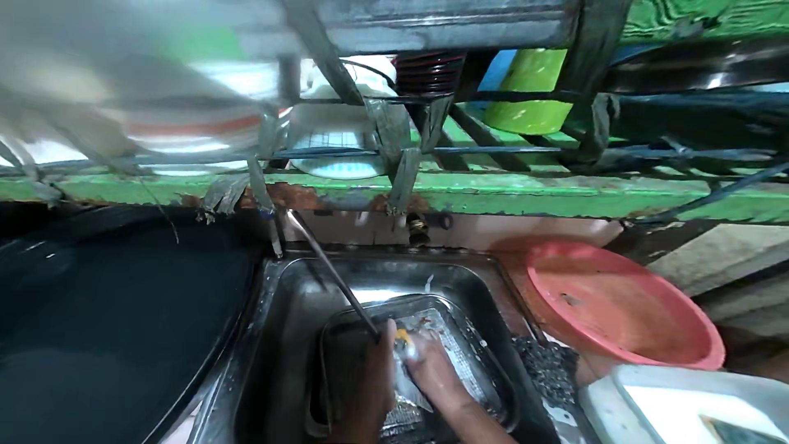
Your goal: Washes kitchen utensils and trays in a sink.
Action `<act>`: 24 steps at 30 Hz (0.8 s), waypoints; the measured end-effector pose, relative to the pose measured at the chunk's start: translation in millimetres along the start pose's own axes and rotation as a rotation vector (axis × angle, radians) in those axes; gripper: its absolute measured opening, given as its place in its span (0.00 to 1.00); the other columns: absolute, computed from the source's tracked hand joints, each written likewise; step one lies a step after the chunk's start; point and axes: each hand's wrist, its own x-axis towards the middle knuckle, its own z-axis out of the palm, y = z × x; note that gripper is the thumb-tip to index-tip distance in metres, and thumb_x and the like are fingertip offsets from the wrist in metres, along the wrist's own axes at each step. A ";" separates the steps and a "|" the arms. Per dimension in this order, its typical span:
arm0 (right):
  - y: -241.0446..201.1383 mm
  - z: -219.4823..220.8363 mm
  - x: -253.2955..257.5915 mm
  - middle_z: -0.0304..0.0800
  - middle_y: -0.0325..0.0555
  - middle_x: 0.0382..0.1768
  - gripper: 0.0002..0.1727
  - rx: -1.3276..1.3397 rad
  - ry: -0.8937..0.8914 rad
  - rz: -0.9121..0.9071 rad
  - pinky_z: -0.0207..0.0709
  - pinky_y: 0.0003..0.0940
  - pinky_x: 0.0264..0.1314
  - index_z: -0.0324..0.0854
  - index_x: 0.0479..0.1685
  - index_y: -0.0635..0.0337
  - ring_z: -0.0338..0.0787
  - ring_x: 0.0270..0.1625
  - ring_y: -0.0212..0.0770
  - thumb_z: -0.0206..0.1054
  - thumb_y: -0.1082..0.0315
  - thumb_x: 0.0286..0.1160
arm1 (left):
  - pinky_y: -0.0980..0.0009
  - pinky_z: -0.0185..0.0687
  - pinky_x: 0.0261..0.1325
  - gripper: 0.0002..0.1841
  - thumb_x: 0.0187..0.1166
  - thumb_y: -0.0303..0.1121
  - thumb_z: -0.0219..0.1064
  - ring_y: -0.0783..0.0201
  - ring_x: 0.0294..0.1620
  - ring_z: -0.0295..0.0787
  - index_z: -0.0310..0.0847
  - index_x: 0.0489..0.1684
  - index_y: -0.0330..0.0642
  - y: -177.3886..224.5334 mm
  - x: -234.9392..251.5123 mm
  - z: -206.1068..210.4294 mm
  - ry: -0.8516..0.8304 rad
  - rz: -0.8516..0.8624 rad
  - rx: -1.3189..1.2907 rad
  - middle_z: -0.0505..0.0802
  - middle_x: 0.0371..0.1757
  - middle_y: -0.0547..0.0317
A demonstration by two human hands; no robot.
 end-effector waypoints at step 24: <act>3.0 22.0 -18.9 0.91 0.61 0.61 0.18 0.019 0.115 -0.278 0.77 0.56 0.76 0.91 0.59 0.62 0.85 0.71 0.63 0.70 0.73 0.68 | 0.59 0.80 0.69 0.17 0.88 0.34 0.59 0.57 0.65 0.87 0.82 0.68 0.33 3.1 22.0 -21.3 0.005 0.045 0.268 0.90 0.64 0.45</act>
